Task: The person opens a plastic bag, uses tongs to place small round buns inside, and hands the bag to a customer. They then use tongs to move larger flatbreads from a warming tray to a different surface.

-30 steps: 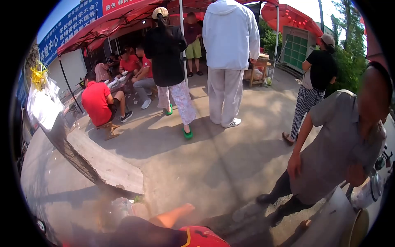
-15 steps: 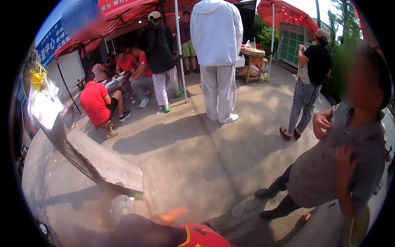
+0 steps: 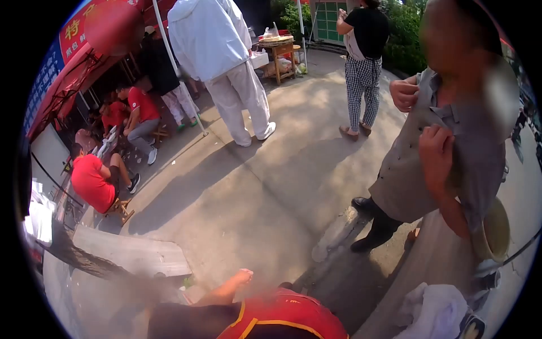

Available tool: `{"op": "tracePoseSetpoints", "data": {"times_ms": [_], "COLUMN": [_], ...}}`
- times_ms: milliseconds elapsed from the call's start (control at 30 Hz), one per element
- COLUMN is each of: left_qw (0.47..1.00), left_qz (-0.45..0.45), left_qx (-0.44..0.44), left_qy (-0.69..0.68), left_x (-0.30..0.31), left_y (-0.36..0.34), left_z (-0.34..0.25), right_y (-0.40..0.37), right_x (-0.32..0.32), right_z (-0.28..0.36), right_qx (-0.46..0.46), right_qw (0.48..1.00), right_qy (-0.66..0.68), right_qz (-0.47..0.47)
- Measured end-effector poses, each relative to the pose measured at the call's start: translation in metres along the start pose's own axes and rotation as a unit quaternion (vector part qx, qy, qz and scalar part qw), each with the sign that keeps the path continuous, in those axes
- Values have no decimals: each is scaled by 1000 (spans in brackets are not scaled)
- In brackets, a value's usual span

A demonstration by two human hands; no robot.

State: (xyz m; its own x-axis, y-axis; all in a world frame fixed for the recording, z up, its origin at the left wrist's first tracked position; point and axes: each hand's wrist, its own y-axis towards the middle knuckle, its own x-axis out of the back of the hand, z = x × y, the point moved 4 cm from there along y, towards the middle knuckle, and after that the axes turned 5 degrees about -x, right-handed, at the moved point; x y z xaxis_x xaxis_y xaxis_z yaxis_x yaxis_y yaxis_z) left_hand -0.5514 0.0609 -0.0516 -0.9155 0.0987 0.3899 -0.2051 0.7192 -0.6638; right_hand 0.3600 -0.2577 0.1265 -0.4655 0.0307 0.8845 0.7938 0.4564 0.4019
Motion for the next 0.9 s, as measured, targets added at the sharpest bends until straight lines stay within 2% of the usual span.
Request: {"op": "tracePoseSetpoints", "data": {"times_ms": [67,100,133,167,200,267,300,367,433,533,600,767,833,900], "left_qw": [996,996,995,996,995,988,983,975,970,972,975,967,973,978], "left_qz": [28,36,43,63,81,123,144,170,184,192,200,248,229,208], "left_qx": [55,63,70,58,45,17,7,-5,-9,-15,-15,-36,-11,-9], "left_qy": [-61,-60,-56,-15,26,90,111,146,157,136,100,-53,-15,20], "left_x": [3,4,3,3,1,0,-2,-9,-13,-16,-21,-47,-60,-58], "left_y": [-15,-22,-27,-30,-32,-23,-18,-9,-3,4,11,10,-9,-11], "left_z": [-15,-22,-26,-33,-40,-44,-44,-43,-52,-74,-89,-117,-132,-117], "right_y": [-2,-13,-28,-31,-37,-47,-49,-54,-59,-61,-61,-59,-67,-65], "right_x": [-50,-59,5,27,50,83,106,115,130,130,129,109,93,80], "right_z": [-55,-75,-45,-38,-29,-15,-7,-7,-5,-20,-32,-61,-72,-79], "right_qx": [27,5,-65,-213,-378,-406,-411,-431,-421,-439,-451,-491,-515,-524], "right_qw": [991,991,996,966,873,880,879,873,880,874,866,845,832,827], "right_qy": [-124,-135,-59,136,291,235,218,192,190,190,180,191,192,189], "right_qz": [-32,-13,-32,63,100,76,103,124,107,87,121,90,79,75]}}
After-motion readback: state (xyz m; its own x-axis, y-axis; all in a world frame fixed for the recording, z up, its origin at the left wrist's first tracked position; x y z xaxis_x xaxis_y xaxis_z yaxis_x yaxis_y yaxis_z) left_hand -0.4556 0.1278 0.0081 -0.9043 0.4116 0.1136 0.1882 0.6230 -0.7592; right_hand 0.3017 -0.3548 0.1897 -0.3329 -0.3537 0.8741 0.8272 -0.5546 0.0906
